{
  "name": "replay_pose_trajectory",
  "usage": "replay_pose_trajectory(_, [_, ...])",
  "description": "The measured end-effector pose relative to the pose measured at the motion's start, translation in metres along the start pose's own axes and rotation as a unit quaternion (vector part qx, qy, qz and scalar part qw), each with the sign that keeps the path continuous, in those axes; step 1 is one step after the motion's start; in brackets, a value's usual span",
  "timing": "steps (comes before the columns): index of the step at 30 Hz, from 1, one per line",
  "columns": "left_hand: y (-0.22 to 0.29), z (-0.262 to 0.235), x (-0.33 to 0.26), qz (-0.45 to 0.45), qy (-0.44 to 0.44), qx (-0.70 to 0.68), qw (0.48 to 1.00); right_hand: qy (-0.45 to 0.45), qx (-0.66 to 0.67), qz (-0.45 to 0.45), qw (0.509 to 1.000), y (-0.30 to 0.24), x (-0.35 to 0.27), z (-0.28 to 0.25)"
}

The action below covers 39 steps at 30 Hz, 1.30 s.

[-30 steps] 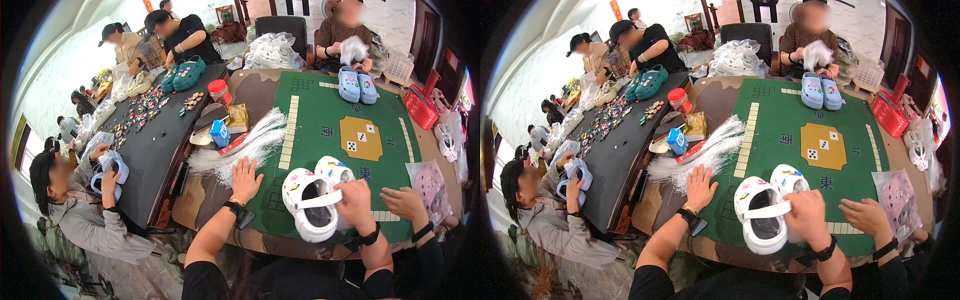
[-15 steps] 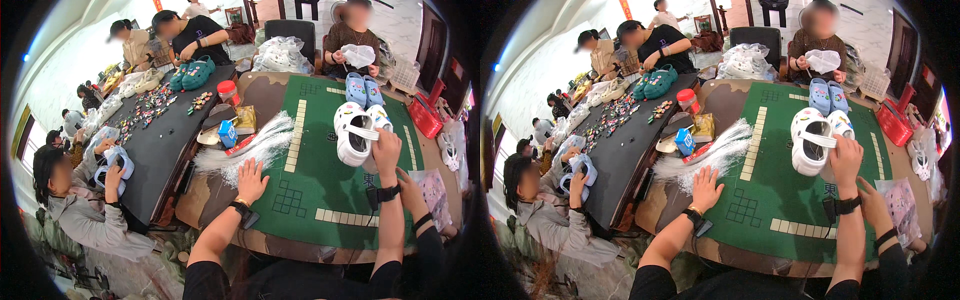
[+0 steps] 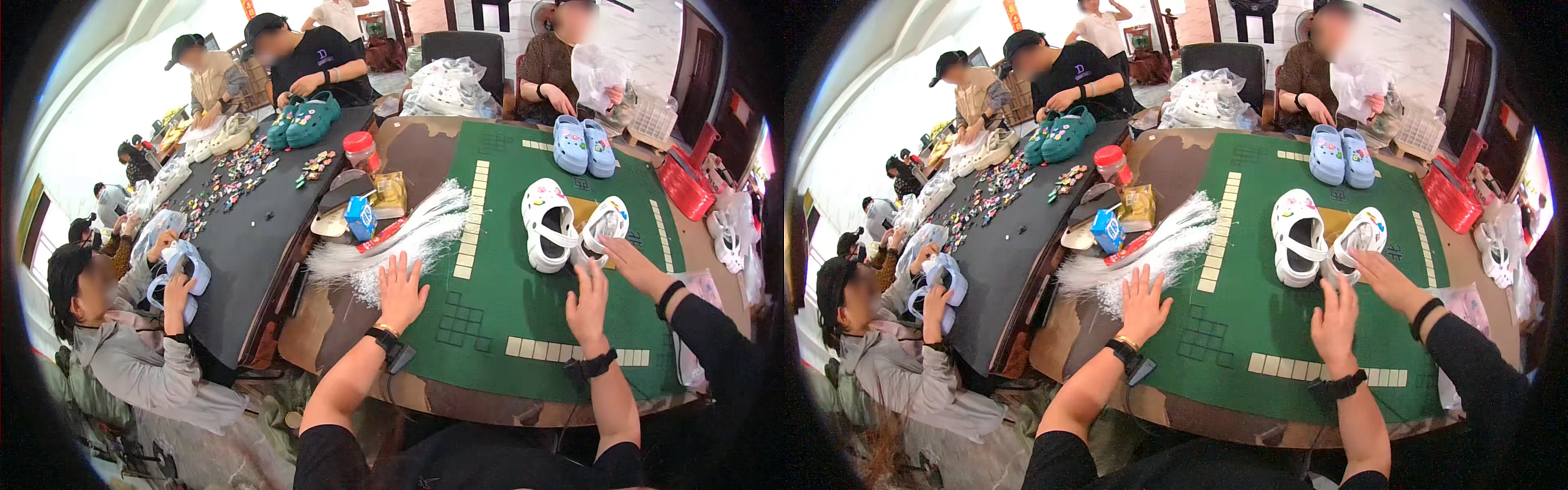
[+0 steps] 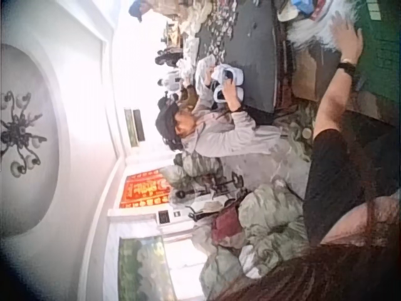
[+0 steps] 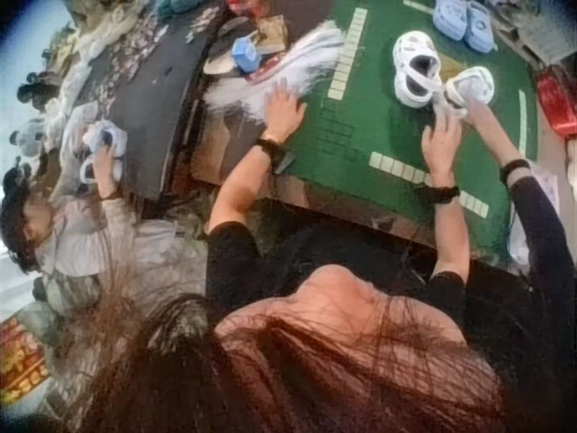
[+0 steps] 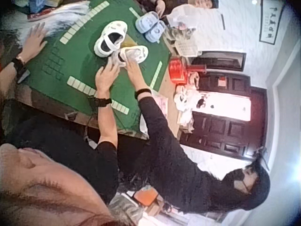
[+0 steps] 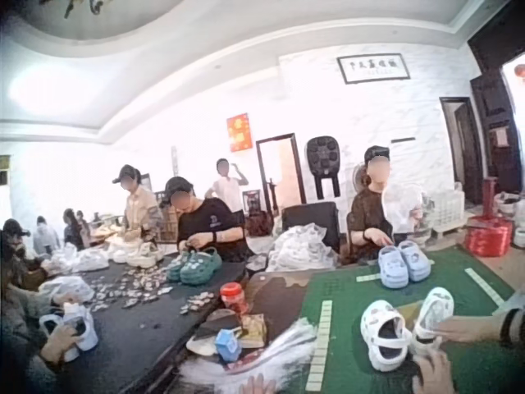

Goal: Applying decorative charms to foam clogs in a workshop setting.

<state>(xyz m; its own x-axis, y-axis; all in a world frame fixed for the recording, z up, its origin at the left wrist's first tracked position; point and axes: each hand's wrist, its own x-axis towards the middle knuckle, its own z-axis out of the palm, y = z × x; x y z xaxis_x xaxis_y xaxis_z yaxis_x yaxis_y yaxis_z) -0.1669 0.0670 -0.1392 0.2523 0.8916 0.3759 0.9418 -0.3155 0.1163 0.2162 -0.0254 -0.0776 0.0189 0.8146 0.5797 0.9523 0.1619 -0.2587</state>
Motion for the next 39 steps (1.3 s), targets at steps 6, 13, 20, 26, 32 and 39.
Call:
replay_pose_trajectory(6, [0.024, -0.005, 0.024, 0.077, 0.057, -0.027, 0.995, -0.098, 0.208, -0.003, 0.973, -0.048, -0.017, -0.003])
replay_pose_trajectory(13, [0.036, 0.001, 0.031, 0.037, 0.061, -0.059, 0.996, -0.216, 0.315, 0.034, 0.923, -0.075, -0.023, 0.026])
replay_pose_trajectory(20, [0.071, -0.042, 0.007, 0.029, 0.106, -0.093, 0.990, -0.260, 0.502, 0.215, 0.796, -0.101, 0.003, 0.055])
replay_pose_trajectory(26, [0.085, -0.051, -0.021, 0.090, 0.048, -0.105, 0.989, -0.271, 0.691, 0.333, 0.581, -0.142, 0.021, 0.064])
replay_pose_trajectory(32, [0.057, -0.043, -0.008, 0.082, 0.017, -0.061, 0.995, -0.265, 0.691, 0.328, 0.588, -0.127, 0.010, 0.051])
replay_pose_trajectory(39, [-0.046, 0.007, 0.007, -0.007, -0.005, 0.096, 0.995, -0.253, 0.663, 0.348, 0.612, -0.063, -0.016, 0.003])
